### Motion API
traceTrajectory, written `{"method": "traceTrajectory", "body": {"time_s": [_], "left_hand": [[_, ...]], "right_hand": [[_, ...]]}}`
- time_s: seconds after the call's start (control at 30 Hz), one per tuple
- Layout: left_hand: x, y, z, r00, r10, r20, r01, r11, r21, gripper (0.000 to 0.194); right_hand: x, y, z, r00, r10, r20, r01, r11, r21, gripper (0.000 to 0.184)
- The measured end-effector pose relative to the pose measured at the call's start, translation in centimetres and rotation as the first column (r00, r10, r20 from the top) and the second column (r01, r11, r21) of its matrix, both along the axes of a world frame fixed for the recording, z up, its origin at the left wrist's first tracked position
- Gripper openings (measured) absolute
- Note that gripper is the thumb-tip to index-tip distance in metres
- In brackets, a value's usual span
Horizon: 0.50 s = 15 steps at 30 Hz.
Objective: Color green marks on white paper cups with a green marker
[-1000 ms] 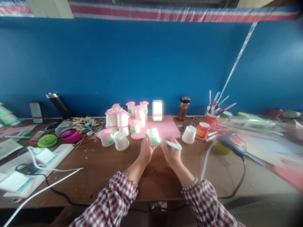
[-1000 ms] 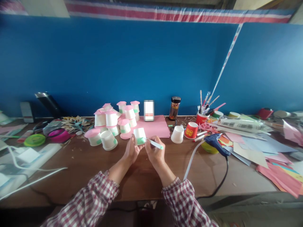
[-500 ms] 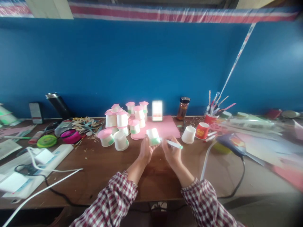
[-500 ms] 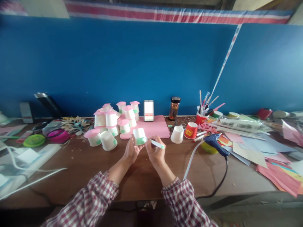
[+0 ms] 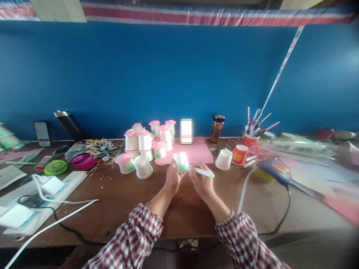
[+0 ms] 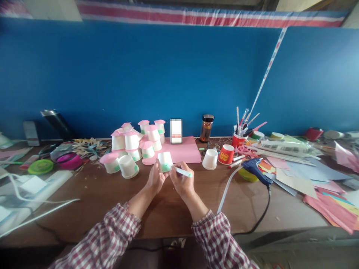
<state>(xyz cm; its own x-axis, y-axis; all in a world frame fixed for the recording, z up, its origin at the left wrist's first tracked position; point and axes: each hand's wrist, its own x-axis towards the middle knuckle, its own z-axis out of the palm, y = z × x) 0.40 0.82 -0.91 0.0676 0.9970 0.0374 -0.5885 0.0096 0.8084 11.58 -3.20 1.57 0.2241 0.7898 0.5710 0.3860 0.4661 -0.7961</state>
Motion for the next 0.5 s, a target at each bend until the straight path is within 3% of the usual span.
{"method": "traceTrajectory", "body": {"time_s": [0.17, 0.5], "left_hand": [[-0.13, -0.23, 0.11, 0.999, -0.014, -0.029, 0.016, 0.998, 0.060, 0.051], [-0.15, 0.07, -0.18, 0.998, 0.008, -0.070, -0.008, 1.000, -0.004, 0.057]], "right_hand": [[-0.05, -0.02, 0.03, 0.999, -0.018, 0.028, 0.018, 1.000, 0.010, 0.015], [-0.07, -0.01, -0.03, 0.996, 0.003, 0.085, -0.004, 1.000, 0.011, 0.015]]}}
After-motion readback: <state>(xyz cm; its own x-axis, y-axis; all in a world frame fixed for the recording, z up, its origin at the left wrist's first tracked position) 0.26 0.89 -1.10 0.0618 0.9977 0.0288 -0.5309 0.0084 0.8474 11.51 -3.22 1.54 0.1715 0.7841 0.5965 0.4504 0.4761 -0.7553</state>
